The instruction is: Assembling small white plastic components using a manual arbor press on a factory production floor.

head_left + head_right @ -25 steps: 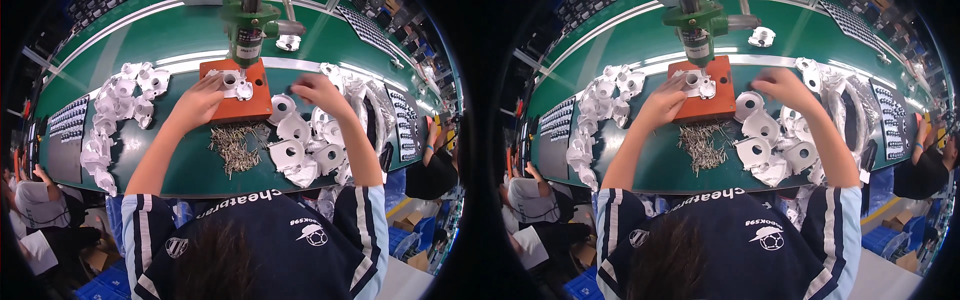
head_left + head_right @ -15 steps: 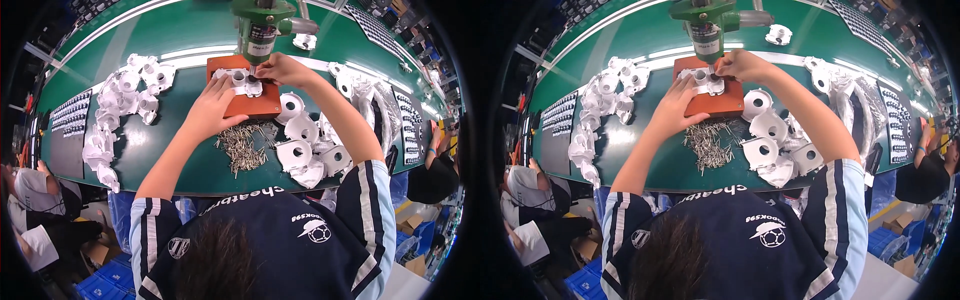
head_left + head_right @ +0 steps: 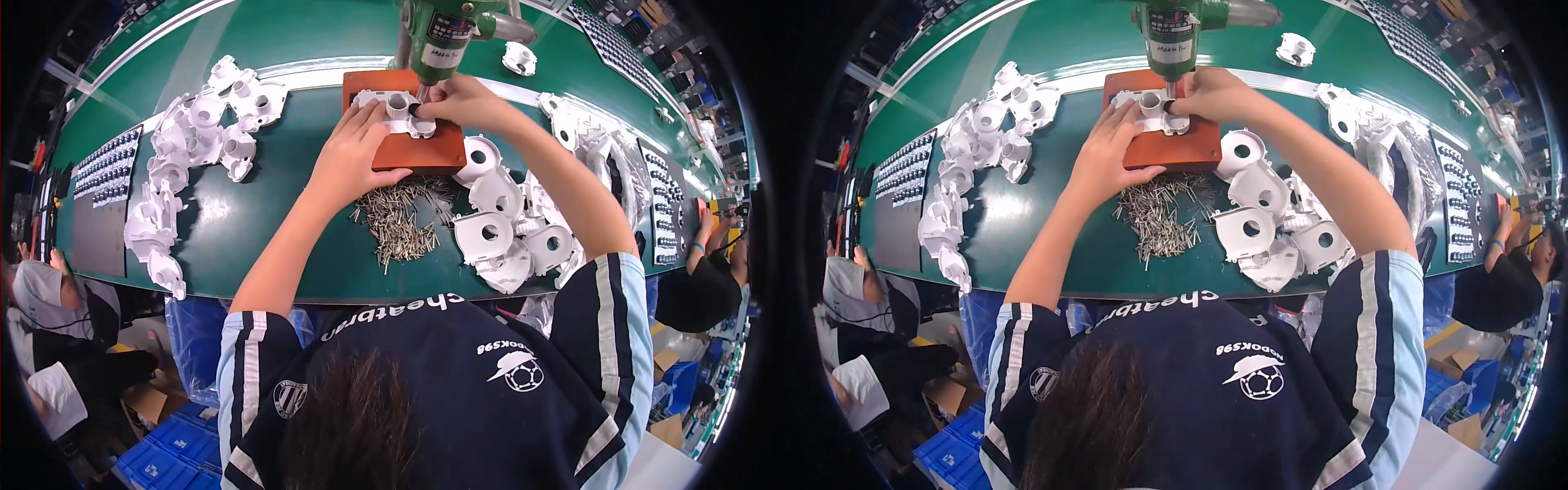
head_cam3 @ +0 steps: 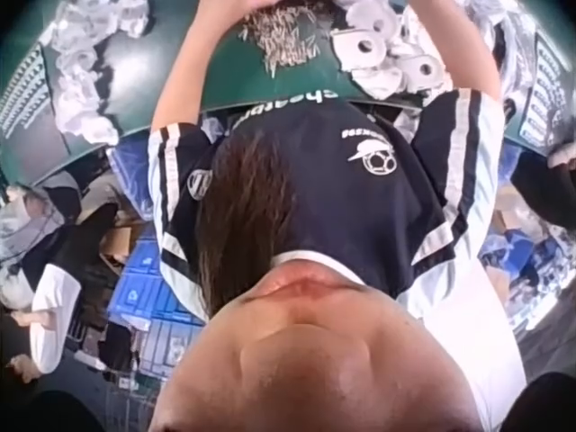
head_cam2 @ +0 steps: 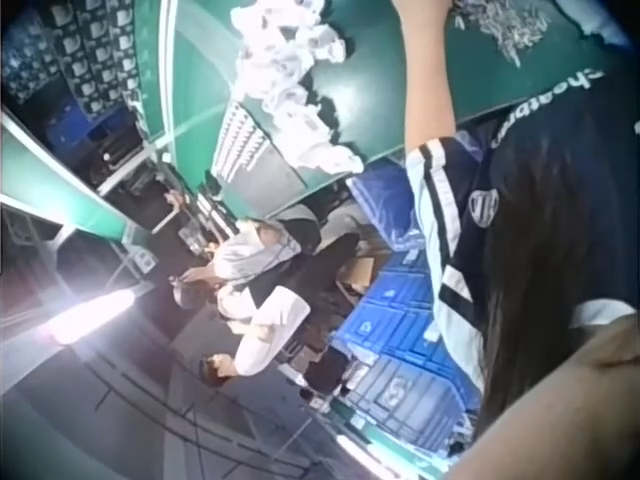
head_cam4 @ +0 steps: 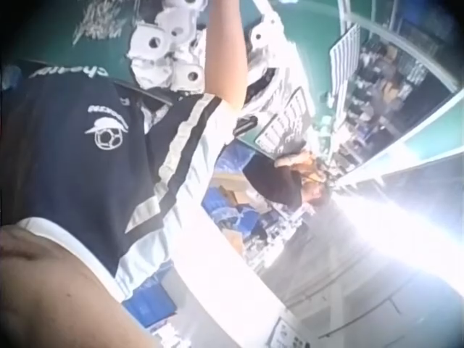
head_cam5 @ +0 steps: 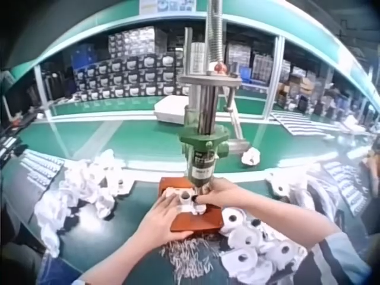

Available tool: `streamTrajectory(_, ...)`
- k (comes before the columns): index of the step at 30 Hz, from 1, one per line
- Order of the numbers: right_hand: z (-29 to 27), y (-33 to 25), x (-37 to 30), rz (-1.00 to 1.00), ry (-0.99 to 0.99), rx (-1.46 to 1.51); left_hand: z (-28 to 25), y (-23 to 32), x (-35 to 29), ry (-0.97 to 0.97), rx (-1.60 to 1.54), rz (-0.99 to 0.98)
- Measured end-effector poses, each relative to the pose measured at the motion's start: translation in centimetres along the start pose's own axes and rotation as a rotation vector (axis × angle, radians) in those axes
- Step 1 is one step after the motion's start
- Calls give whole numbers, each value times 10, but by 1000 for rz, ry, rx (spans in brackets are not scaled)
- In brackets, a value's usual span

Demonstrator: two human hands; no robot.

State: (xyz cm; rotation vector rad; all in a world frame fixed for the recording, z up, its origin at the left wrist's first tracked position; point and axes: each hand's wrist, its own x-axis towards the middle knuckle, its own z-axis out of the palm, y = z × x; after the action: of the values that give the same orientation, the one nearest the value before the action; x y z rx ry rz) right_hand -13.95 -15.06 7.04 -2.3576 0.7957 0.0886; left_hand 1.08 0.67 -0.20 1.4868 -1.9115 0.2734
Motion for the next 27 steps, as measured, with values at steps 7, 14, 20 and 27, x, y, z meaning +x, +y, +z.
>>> streamTrajectory(7, 76, -18, -79, -362, 291, -415, 0, 0, -2, 14, -22, -15)
streamTrajectory(14, 126, -18, -58, -391, 268, -794, -3, 6, 1, 22, -45, -45)
streamTrajectory(20, 111, -13, -60, -448, 224, -793, -3, 5, 0, 15, -46, -44)
streamTrajectory(27, 87, -4, -78, -672, 438, -525, -3, 5, 0, 20, -39, -47)
